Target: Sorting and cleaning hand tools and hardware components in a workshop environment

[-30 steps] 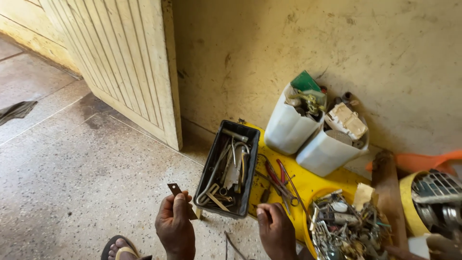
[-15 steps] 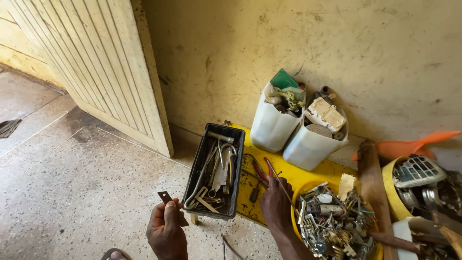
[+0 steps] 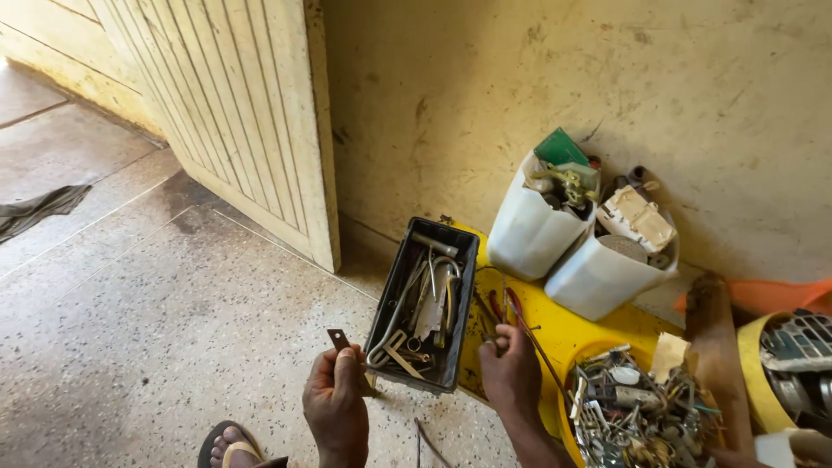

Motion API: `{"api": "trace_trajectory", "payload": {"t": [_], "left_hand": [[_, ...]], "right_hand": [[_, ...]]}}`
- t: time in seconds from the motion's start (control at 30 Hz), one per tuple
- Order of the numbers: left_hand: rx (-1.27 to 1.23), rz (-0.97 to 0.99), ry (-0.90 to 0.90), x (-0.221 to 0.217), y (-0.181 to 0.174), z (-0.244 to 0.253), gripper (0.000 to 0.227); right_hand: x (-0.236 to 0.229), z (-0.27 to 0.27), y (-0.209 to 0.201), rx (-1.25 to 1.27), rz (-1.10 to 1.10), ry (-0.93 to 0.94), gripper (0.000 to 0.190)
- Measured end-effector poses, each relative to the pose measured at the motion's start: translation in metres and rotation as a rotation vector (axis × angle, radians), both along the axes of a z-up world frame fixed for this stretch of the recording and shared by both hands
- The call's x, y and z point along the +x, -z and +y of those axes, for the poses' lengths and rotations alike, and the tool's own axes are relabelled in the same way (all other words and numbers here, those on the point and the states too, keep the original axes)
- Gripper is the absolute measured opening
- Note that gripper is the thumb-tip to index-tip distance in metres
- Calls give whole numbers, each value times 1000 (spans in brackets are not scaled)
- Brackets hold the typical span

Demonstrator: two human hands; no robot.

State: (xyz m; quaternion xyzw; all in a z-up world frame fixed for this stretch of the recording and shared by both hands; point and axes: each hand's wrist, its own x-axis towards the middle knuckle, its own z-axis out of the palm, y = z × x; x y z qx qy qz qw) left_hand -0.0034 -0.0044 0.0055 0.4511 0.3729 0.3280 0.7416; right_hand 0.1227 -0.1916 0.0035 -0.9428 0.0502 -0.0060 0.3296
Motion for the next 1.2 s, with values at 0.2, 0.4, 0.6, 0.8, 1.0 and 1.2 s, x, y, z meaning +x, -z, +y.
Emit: {"api": "trace_trajectory", "payload": {"t": [0.2, 0.4, 0.6, 0.8, 1.0, 1.2], "left_hand": [[-55, 5, 50, 2, -2, -3, 20], [-12, 84, 12, 9, 13, -4, 22], [61, 60, -5, 9, 27, -3, 21], [74, 41, -62, 20, 42, -3, 20], [62, 52, -46, 14, 35, -5, 22], [77, 111, -51, 15, 30, -4, 23]], "right_hand": [[-27, 16, -45, 236, -143, -394, 38], [-13, 26, -28, -37, -226, -825, 39], [-29, 28, -8, -96, -271, -786, 31], [-12, -5, 4, -8, -379, -481, 21], [13, -38, 39, -407, -187, -243, 53], [33, -24, 35, -265, 62, -140, 65]]}}
